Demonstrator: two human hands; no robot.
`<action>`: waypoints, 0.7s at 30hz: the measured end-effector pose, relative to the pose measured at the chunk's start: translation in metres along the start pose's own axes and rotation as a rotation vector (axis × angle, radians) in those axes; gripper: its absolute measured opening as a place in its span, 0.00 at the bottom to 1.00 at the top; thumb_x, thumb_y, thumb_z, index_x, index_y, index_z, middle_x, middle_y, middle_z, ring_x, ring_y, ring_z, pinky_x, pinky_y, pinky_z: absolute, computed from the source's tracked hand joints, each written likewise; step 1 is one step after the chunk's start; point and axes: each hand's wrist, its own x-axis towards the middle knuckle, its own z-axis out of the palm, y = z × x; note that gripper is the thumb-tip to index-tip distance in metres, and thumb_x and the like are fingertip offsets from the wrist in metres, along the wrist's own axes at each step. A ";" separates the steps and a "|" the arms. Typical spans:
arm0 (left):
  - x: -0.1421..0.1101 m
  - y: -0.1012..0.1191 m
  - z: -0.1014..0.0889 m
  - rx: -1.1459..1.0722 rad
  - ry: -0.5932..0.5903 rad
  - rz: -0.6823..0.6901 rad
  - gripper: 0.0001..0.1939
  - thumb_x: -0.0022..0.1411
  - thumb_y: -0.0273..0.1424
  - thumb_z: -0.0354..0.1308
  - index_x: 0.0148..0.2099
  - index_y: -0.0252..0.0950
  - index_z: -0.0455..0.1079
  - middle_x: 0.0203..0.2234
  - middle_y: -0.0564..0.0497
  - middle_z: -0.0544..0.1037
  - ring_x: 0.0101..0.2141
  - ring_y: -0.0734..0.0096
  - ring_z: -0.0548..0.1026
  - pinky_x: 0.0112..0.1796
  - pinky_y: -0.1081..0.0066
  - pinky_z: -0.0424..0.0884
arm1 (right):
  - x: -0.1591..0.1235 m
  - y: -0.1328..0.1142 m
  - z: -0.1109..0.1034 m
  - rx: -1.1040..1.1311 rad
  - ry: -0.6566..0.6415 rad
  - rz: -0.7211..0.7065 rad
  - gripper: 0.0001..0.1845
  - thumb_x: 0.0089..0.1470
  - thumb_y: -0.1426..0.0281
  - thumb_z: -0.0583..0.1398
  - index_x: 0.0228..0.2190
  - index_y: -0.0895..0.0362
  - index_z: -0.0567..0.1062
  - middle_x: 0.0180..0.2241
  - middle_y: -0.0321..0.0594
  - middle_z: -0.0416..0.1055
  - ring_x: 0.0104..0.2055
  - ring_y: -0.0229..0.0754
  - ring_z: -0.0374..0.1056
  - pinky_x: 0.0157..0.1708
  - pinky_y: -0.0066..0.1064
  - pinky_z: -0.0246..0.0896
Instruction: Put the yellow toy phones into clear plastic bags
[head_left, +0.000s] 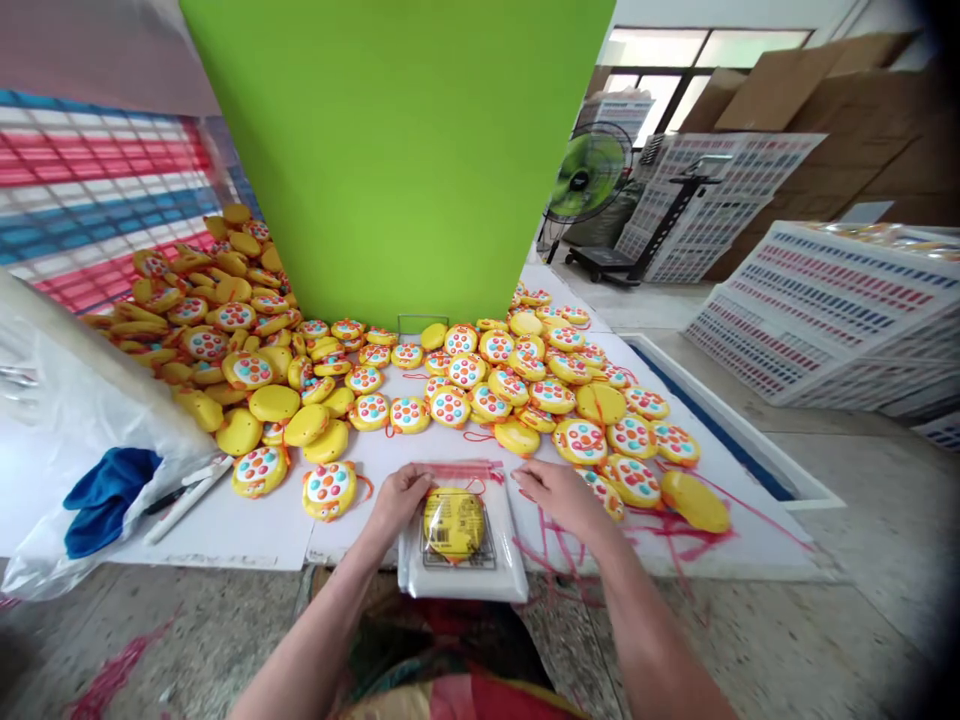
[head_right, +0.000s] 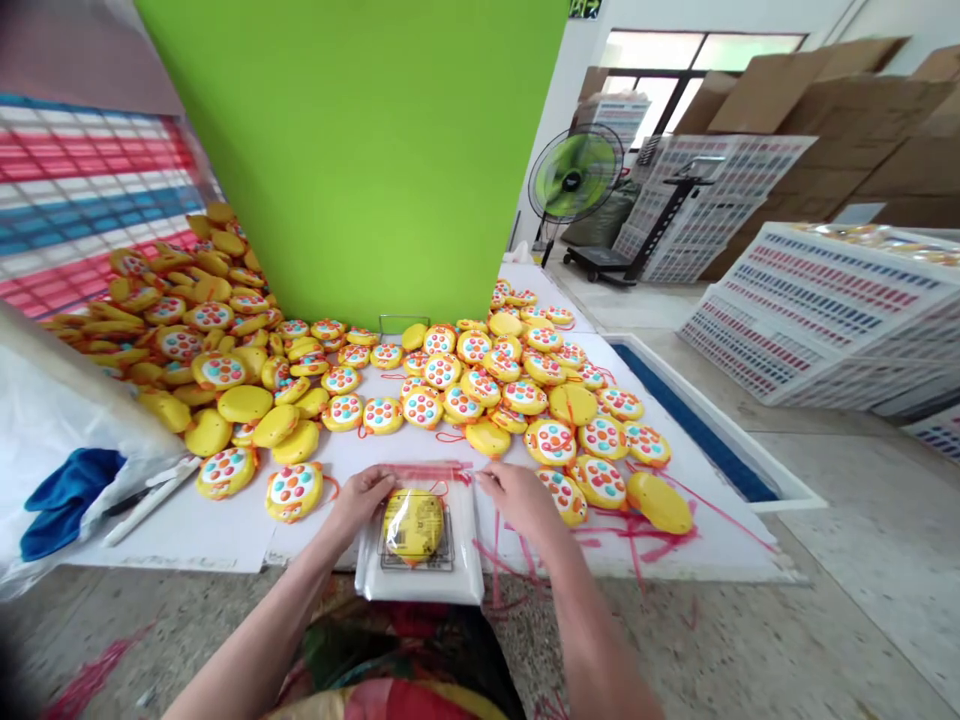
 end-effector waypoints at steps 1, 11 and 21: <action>0.000 -0.001 0.000 -0.011 0.003 -0.002 0.13 0.52 0.40 0.60 0.32 0.34 0.68 0.20 0.56 0.70 0.21 0.77 0.65 0.23 0.76 0.60 | 0.010 -0.003 0.012 0.001 -0.014 -0.013 0.20 0.55 0.55 0.55 0.24 0.57 0.74 0.22 0.37 0.70 0.26 0.39 0.64 0.28 0.28 0.56; -0.005 0.003 -0.009 -0.261 -0.135 -0.109 0.19 0.51 0.41 0.64 0.41 0.33 0.71 0.32 0.47 0.78 0.30 0.72 0.74 0.34 0.73 0.70 | 0.017 0.013 0.039 0.456 -0.194 -0.018 0.16 0.50 0.62 0.60 0.38 0.58 0.76 0.38 0.42 0.75 0.38 0.41 0.70 0.39 0.32 0.64; -0.008 0.006 -0.010 -0.290 -0.106 -0.076 0.05 0.46 0.30 0.58 0.25 0.33 0.68 0.19 0.55 0.70 0.23 0.77 0.68 0.27 0.76 0.66 | 0.011 0.031 0.045 0.544 -0.115 0.034 0.10 0.47 0.63 0.59 0.27 0.58 0.76 0.29 0.39 0.74 0.32 0.39 0.68 0.34 0.30 0.61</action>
